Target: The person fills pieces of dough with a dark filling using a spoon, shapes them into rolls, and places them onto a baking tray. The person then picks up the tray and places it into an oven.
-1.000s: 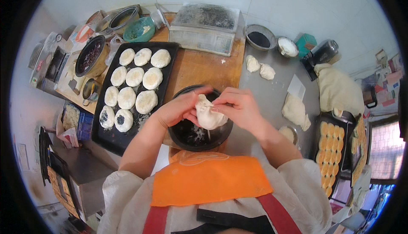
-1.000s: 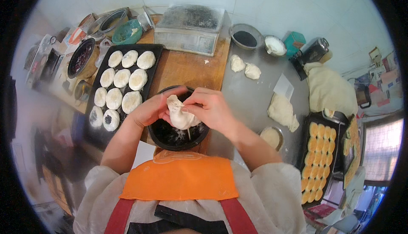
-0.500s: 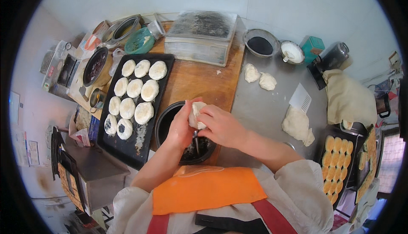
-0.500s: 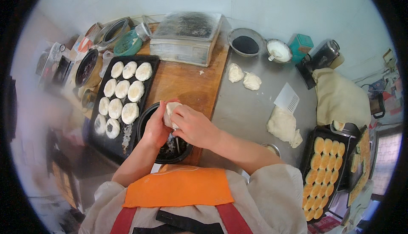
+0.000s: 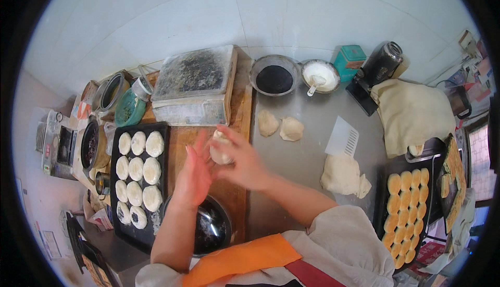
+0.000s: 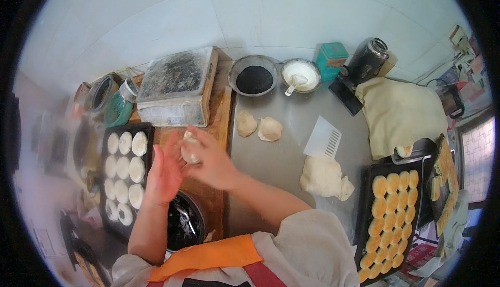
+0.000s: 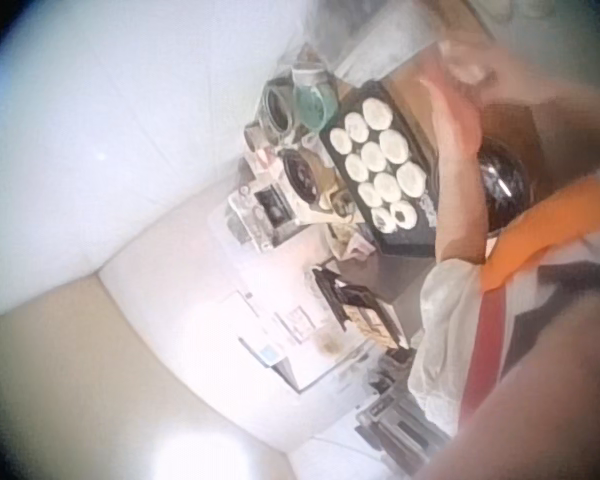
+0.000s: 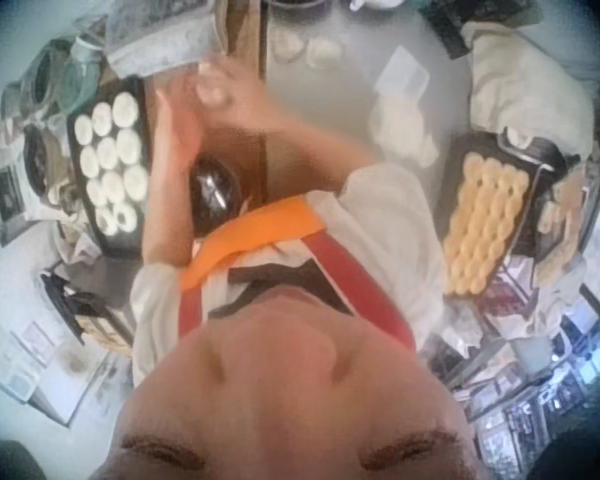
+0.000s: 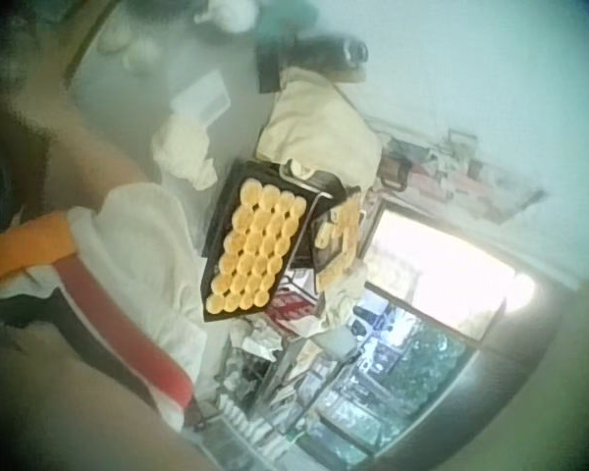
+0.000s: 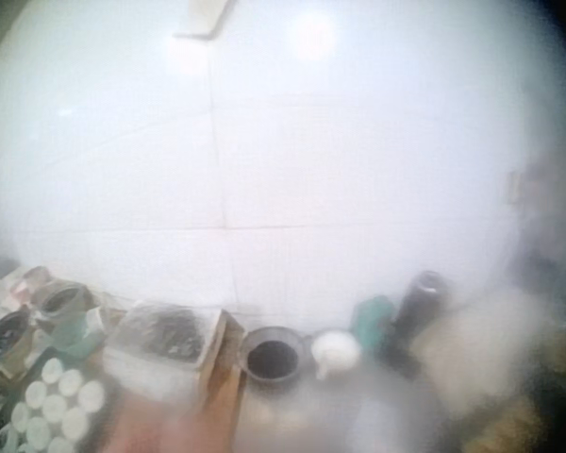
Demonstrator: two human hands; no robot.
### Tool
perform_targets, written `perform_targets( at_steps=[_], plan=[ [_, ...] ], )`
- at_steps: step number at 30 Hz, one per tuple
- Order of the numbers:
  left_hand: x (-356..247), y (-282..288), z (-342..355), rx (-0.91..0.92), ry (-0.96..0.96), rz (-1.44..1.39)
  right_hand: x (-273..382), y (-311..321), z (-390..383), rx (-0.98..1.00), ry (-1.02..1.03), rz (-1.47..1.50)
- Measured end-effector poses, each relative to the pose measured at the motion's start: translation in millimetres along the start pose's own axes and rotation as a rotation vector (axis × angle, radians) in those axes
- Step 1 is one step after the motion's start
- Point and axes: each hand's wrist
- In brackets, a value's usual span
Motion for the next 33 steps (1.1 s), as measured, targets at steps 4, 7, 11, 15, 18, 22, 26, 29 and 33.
perform_targets(
  at_steps=[4, 7, 11, 15, 18, 22, 26, 29, 33],
  plan=[
    [-14.7, 8.3, -7.0, -0.274, -0.198, 0.353, -117.1, 23.1, 46.8, -0.173, -0.436, 0.130],
    [-6.6, 49.8, -30.8, -0.423, -0.260, 0.401, -203.2, 51.8, 93.6, -0.221, -0.222, -0.519],
    [11.4, 77.9, -63.0, -0.566, -0.291, 0.391, -269.5, 82.4, 112.3, 0.122, -0.216, -0.934],
    [11.9, 84.0, -77.6, -0.559, -0.351, 0.344, -269.9, 97.5, 113.7, -0.062, -0.042, -0.900],
    [25.1, 89.4, -78.6, -0.480, -0.303, 0.187, -177.2, 84.4, 110.9, -0.317, -0.608, 0.125],
    [39.2, 64.4, -51.1, -0.174, -0.142, -0.293, -32.4, 12.4, 45.3, -0.248, -0.836, 1.391],
    [27.9, 68.8, -60.0, -0.070, 0.004, -0.779, 70.6, -63.6, -13.6, 0.297, -0.974, 1.051],
    [26.5, 125.5, -105.2, -0.233, 0.041, -0.808, 111.1, -104.2, -33.3, 0.384, -0.521, 0.704],
    [16.3, 200.8, -190.4, -0.297, -0.055, -0.638, 192.0, -191.9, -47.1, 0.641, -0.067, 0.168]
  ],
)
Point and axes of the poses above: each hand's wrist, its own z-axis towards the middle knuckle, its own y-axis out of the back of the hand, x = y × z, and after that the axes turned 9 degrees about -x, right-handed
